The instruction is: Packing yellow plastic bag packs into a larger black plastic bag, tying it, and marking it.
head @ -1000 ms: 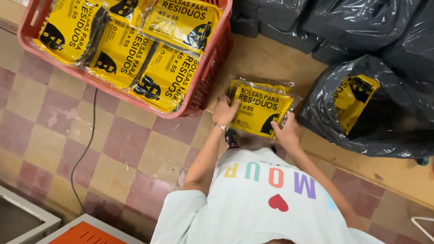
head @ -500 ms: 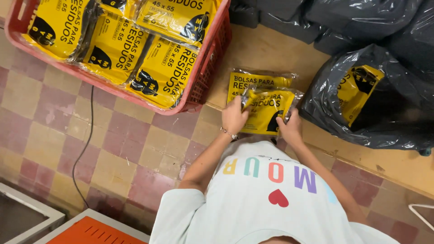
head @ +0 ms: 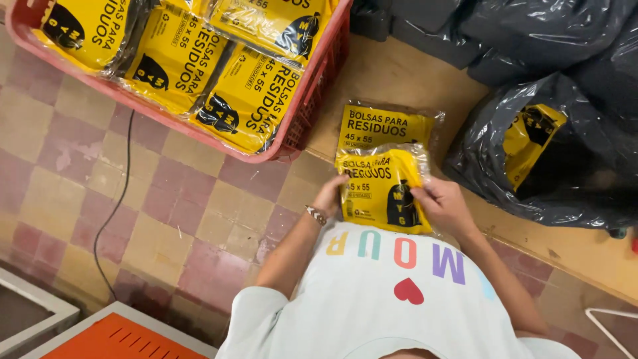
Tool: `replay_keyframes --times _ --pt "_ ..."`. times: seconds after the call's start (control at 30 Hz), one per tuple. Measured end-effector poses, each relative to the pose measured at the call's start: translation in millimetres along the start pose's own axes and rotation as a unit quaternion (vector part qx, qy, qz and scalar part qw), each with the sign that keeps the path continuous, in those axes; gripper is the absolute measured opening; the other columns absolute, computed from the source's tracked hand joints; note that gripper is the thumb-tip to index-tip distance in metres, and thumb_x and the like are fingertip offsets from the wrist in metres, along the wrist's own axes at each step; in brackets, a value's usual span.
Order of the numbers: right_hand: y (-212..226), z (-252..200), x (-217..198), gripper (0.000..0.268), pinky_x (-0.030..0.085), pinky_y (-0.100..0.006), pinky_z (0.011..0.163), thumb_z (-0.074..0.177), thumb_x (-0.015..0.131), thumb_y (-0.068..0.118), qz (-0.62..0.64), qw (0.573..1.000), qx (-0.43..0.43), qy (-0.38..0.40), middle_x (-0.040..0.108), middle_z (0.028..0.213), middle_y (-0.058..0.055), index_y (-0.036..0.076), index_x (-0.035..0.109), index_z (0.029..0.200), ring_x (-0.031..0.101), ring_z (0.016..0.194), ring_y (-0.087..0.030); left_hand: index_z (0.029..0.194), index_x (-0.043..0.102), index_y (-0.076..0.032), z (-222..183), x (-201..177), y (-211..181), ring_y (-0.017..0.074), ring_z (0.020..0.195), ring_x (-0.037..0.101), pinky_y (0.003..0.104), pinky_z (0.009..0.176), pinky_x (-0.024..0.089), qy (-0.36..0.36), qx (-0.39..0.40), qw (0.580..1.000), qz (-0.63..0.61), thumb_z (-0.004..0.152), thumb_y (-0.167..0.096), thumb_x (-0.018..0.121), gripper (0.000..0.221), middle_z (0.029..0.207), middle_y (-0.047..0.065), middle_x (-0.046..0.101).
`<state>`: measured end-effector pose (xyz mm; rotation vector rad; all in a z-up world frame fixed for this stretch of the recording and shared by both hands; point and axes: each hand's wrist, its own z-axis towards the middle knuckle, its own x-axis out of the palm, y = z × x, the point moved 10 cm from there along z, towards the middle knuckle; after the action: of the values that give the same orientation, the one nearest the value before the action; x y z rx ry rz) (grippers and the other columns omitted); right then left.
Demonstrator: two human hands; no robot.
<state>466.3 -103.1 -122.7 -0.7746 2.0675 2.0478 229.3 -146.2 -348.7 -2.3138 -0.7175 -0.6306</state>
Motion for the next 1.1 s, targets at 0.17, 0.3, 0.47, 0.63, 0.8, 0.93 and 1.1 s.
replay_keyframes --times 0.17,0.3,0.47,0.63,0.8,0.93,1.1 --pt "-8 23 -18 0.011 0.048 -0.035 0.067 0.1 0.066 0.011 0.011 0.995 0.01 -0.102 0.063 0.069 -0.008 0.005 0.069 0.091 0.054 0.067 -0.015 0.149 0.048 -0.006 -31 70 -67 0.0354 0.137 0.049 0.049 0.112 0.043 0.002 0.094 0.95 0.297 0.099 -0.03 0.066 0.058 0.144 0.02 0.055" --pt "-25 52 -22 0.013 0.048 -0.053 0.07 0.105 0.055 0.0 -0.115 0.978 0.033 -0.171 0.065 0.085 -0.026 -0.007 0.064 0.113 0.065 0.084 -0.044 0.139 0.054 -0.001 -29 105 -157 0.0429 0.135 0.053 0.055 0.112 0.045 -0.092 0.231 0.83 0.499 0.101 -0.034 0.057 0.051 0.137 0.027 0.06" --pt "-129 87 12 0.03 0.05 -0.058 0.094 0.098 0.057 0.007 -0.273 0.938 0.152 -0.147 0.054 0.125 -0.03 -0.007 0.06 0.124 0.061 0.11 -0.05 0.131 0.05 -0.008 7 88 -168 0.0456 0.128 0.055 0.057 0.099 0.056 -0.231 0.229 0.659 0.678 0.093 -0.047 0.062 0.056 0.131 0.022 0.054" --pt "-115 89 7 0.048 0.046 -0.06 0.103 0.097 0.064 0.024 -0.135 0.942 0.257 -0.169 0.059 0.131 -0.037 -0.004 0.051 0.134 0.059 0.122 -0.052 0.134 0.047 -0.004 26 68 -164 0.0483 0.126 0.056 0.06 0.098 0.056 -0.232 0.224 0.692 0.646 0.092 -0.047 0.061 0.062 0.134 0.026 0.051" --pt "-118 91 30 0.045 0.052 -0.052 0.094 0.092 0.065 0.031 -0.033 0.934 0.342 -0.095 0.071 0.119 -0.021 0.004 0.069 0.127 0.066 0.116 -0.039 0.147 0.039 0.002 49 36 -152 0.0461 0.133 0.055 0.056 0.114 0.043 -0.187 0.155 0.797 0.554 0.086 -0.059 0.063 0.089 0.139 0.031 0.058" --pt "-59 94 23 0.028 0.054 -0.045 0.081 0.101 0.062 0.03 -0.032 0.965 0.252 -0.059 0.073 0.101 -0.015 0.016 0.072 0.123 0.07 0.099 -0.03 0.146 0.05 -0.006 26 26 -146 0.0344 0.136 0.055 0.046 0.115 0.044 -0.18 0.114 0.837 0.504 0.077 -0.064 0.076 0.094 0.144 0.019 0.059" --pt "123 80 31 0.04 0.051 -0.042 0.106 0.102 0.052 0.005 0.336 0.941 0.044 -0.015 0.065 0.131 -0.013 0.005 0.055 0.142 0.063 0.118 -0.018 0.133 0.058 -0.009 6 70 -96 0.0308 0.122 0.056 0.047 0.108 0.042 0.11 -0.002 0.992 -0.063 0.084 -0.041 0.073 0.061 0.128 0.009 0.062"
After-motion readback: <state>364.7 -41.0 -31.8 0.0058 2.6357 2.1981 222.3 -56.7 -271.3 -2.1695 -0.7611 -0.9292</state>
